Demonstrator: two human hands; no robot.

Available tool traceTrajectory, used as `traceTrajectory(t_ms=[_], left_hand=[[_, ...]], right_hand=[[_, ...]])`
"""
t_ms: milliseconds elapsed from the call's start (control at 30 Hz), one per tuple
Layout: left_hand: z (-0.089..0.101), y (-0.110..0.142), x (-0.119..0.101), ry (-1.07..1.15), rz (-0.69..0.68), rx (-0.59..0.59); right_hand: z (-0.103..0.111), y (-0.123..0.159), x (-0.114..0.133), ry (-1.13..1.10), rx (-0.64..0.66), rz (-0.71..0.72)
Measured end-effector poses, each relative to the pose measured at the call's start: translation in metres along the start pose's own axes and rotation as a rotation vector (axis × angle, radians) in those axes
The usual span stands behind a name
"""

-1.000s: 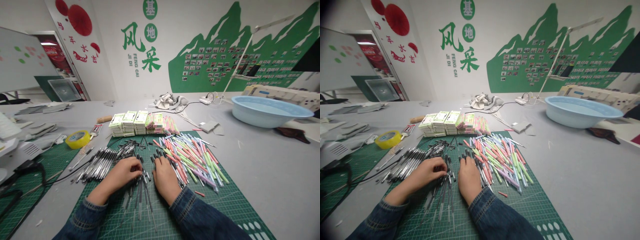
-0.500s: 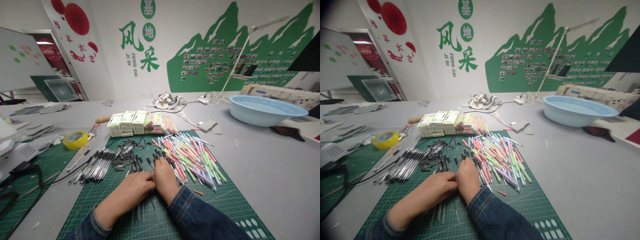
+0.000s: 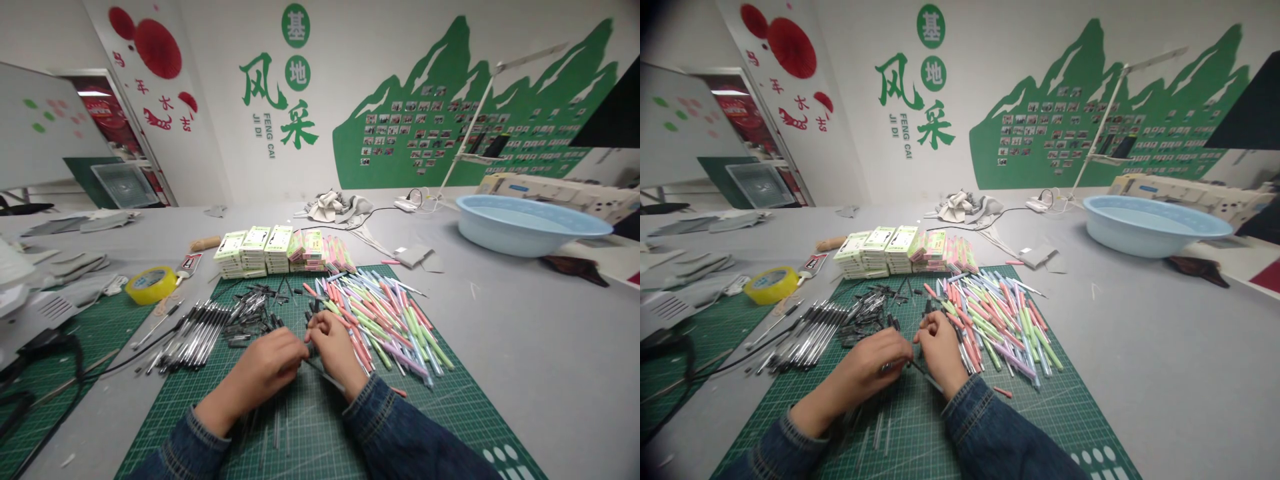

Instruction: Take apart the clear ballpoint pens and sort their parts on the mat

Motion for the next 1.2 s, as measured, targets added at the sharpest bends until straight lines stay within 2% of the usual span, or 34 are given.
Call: traceTrajectory(t_ms=[100,167,267,400,467,567,633,700,767,867,1033,1100,1200], left_hand=[[0.030,0.007,0.015,-0.009,0.000,-0.174],[0.041,0.012,0.024,-0.060,0.021,-0.243],[0.047,0.016,0.032,-0.111,0.046,-0.281],[0.047,0.015,0.031,-0.074,0.075,-0.311],[0.056,0.018,0.037,-0.017,0.153,-0.421],[0.072,0.040,0.067,0.142,0.442,-0.708],[0.061,0.053,0.092,0.404,0.654,-0.789],[0.035,0.055,0.108,0.760,0.788,-0.749],[0.010,0.049,0.109,1.050,0.838,-0.668],[-0.005,0.044,0.103,1.222,0.847,-0.613],[0.004,0.046,0.105,1.273,0.819,-0.685],[0.014,0.052,0.112,1.299,0.804,-0.771],[0.031,0.065,0.125,1.334,0.764,-0.964]], right_hand=[[-0.012,0.003,-0.001,-0.158,0.100,-0.046],[-0.025,0.008,-0.003,-0.252,0.192,-0.109],[-0.039,0.016,-0.001,-0.320,0.292,-0.144],[-0.046,0.020,0.005,-0.325,0.348,-0.104],[-0.044,0.020,0.007,-0.331,0.339,-0.092],[-0.039,0.019,0.008,-0.322,0.301,-0.085],[-0.038,0.019,0.009,-0.311,0.293,-0.081],[-0.038,0.020,0.010,-0.307,0.292,-0.072],[-0.040,0.021,0.010,-0.309,0.297,-0.061],[-0.043,0.023,0.011,-0.318,0.314,-0.046],[-0.045,0.022,0.008,-0.288,0.322,-0.039],[-0.044,0.021,0.005,-0.245,0.314,-0.047],[-0.044,0.021,0.004,-0.178,0.320,-0.030]])
Point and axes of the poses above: each hand's wrist, its own y-axis away from the middle knuckle, its own z-axis out of the back of the hand, x = y × z, the point moved 10 cm from there along -y, towards the middle knuckle, and after that the axes turned 6 degrees about y, right-handed, at the moved point
